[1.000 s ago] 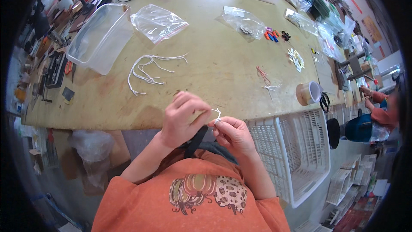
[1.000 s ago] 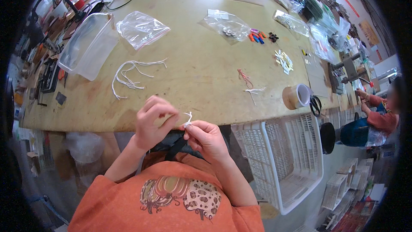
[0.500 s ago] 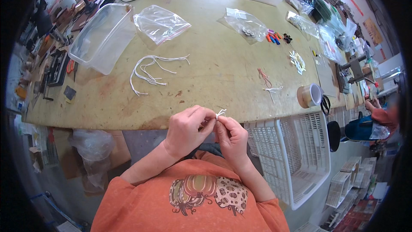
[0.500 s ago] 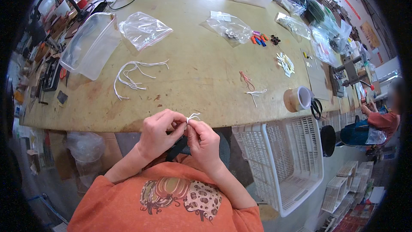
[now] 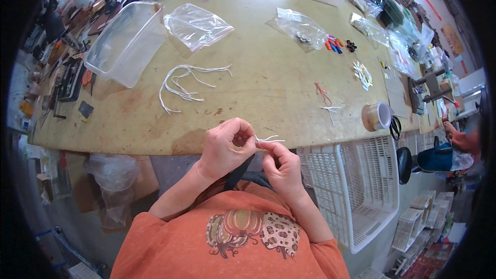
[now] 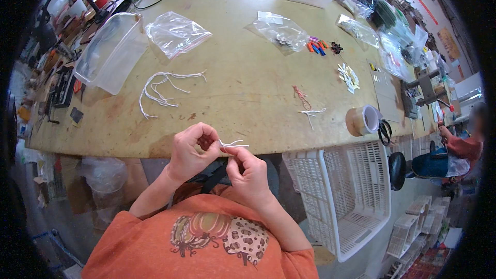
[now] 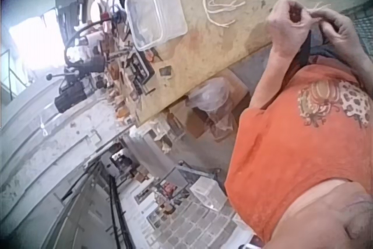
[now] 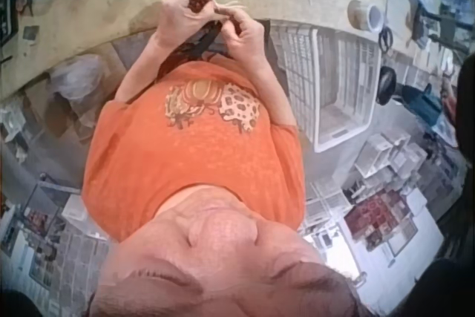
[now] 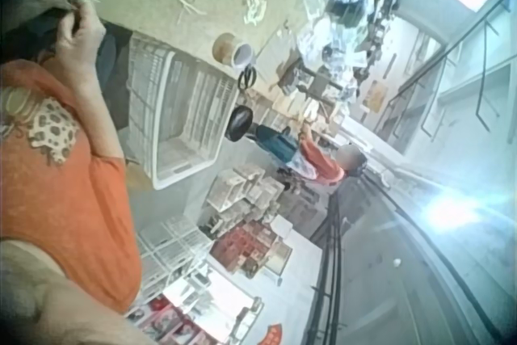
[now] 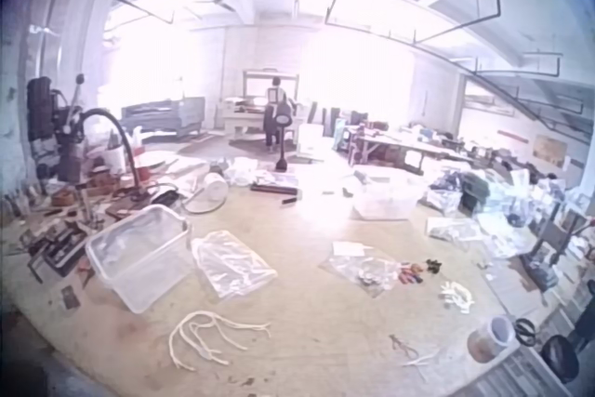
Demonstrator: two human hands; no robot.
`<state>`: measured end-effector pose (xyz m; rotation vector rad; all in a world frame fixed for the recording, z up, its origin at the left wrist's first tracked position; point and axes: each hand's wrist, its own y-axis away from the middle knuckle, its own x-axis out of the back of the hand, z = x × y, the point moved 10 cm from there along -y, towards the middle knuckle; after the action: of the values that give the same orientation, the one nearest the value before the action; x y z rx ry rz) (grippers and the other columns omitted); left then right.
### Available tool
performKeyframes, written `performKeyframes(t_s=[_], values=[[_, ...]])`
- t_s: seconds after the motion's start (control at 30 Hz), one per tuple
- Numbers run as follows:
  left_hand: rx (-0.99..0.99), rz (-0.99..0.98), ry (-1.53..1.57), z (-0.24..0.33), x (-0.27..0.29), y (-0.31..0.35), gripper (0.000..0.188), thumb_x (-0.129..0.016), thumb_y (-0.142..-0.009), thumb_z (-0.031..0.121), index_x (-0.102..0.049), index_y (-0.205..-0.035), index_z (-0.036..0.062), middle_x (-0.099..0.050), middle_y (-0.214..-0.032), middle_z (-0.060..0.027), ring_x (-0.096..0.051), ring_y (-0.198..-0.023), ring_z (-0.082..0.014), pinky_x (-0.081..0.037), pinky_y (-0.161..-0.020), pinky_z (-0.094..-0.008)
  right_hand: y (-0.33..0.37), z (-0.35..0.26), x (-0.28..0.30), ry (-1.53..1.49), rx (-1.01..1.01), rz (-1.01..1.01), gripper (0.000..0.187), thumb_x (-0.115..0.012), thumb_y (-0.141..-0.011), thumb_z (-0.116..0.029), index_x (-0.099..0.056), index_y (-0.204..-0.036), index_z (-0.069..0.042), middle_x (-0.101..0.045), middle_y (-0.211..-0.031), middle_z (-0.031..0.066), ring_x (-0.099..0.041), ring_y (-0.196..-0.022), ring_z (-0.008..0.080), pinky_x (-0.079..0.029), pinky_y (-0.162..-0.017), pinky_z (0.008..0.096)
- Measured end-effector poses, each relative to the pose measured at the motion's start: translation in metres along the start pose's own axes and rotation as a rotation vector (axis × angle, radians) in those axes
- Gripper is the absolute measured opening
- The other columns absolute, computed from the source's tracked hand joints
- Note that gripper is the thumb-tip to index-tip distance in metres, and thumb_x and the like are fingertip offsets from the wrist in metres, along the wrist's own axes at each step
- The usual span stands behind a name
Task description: The person ties knots in white cords, threads small cylindrical components onto them, and cuts pieces of white tape with scissors. The cords and components are handled one at a time on a cluttered workbench.
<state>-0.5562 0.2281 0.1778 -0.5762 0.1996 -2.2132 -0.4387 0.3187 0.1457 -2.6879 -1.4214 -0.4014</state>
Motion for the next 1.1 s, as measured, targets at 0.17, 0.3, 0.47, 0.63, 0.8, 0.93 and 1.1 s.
performKeyframes(t_s=[0.17, 0.3, 0.47, 0.63, 0.8, 0.93, 1.1], values=[[-0.059, -0.092, 0.023, -0.001, 0.000, 0.001, 0.011, -0.068, -0.075, -0.001, -0.061, -0.084, 0.0018, -0.062, -0.075, -0.0057, -0.060, -0.062, -0.0103, -0.050, -0.056, -0.0242, -0.009, 0.007, 0.012, 0.025, 0.048, 0.010, 0.015, -0.055, -0.089, -0.001, -0.065, -0.101, -0.001, -0.056, -0.066, -0.0012, -0.045, -0.059, 0.0020, -0.039, -0.053, 0.0191], [-0.061, -0.237, -0.055, -0.002, 0.008, 0.000, 0.011, -0.067, -0.080, 0.000, -0.063, -0.089, 0.0022, -0.063, -0.081, -0.0072, -0.061, -0.067, -0.0151, -0.050, -0.058, -0.0260, -0.035, -0.013, 0.075, 0.689, 0.211, 0.315, 0.025, -0.060, -0.086, -0.002, -0.062, -0.110, -0.004, -0.063, -0.095, 0.0109, -0.062, -0.079, 0.0231, -0.050, -0.067, 0.0329], [-0.004, 0.094, -0.508, -0.039, 0.092, -0.013, 0.012, -0.067, -0.077, 0.002, -0.064, -0.088, 0.0045, -0.062, -0.084, -0.0080, -0.061, -0.076, -0.0222, -0.050, -0.068, -0.0319, -0.021, -0.039, 0.092, 0.895, 0.299, 0.501, 0.035, -0.063, -0.083, -0.004, -0.058, -0.117, -0.007, -0.057, -0.116, 0.0124, -0.062, -0.097, 0.0322, -0.053, -0.075, 0.0386], [0.047, 0.204, -0.821, -0.056, 0.138, -0.031, 0.013, -0.067, -0.074, 0.004, -0.065, -0.087, 0.0056, -0.061, -0.084, -0.0083, -0.056, -0.092, -0.0291, -0.045, -0.083, -0.0391, -0.014, -0.028, 0.046, 0.775, 0.372, 0.285, 0.032, -0.066, -0.080, -0.004, -0.061, -0.111, -0.008, -0.061, -0.106, 0.0095, -0.065, -0.082, 0.0281, -0.054, -0.067, 0.0363], [-0.058, -0.150, -0.592, -0.055, 0.068, -0.009, 0.012, -0.068, -0.076, 0.005, -0.065, -0.087, 0.0060, -0.060, -0.081, -0.0084, -0.058, -0.083, -0.0268, -0.048, -0.074, -0.0366, -0.015, -0.026, 0.016, 0.600, 0.399, 0.159, 0.022, -0.066, -0.081, -0.004, -0.065, -0.102, -0.007, -0.064, -0.098, 0.0091, -0.065, -0.074, 0.0271, -0.053, -0.062, 0.0344], [-0.056, -0.261, -0.213, -0.032, 0.032, 0.006, 0.008, -0.067, -0.080, 0.006, -0.064, -0.087, 0.0041, -0.061, -0.081, -0.0086, -0.060, -0.071, -0.0225, -0.049, -0.063, -0.0318, -0.018, -0.028, -0.004, 0.516, 0.464, 0.085, 0.016, -0.066, -0.079, -0.003, -0.066, -0.095, -0.006, -0.064, -0.092, 0.0094, -0.064, -0.075, 0.0280, -0.052, -0.065, 0.0355], [0.124, 0.072, -0.374, -0.057, 0.090, -0.032, 0.009, -0.066, -0.081, 0.008, -0.062, -0.088, 0.0049, -0.063, -0.084, -0.0098, -0.061, -0.078, -0.0264, -0.049, -0.068, -0.0368, -0.024, -0.032, -0.015, 0.564, 0.521, 0.058, 0.018, -0.065, -0.078, -0.003, -0.066, -0.095, -0.007, -0.064, -0.093, 0.0078, -0.062, -0.083, 0.0263, -0.049, -0.072, 0.0357]])
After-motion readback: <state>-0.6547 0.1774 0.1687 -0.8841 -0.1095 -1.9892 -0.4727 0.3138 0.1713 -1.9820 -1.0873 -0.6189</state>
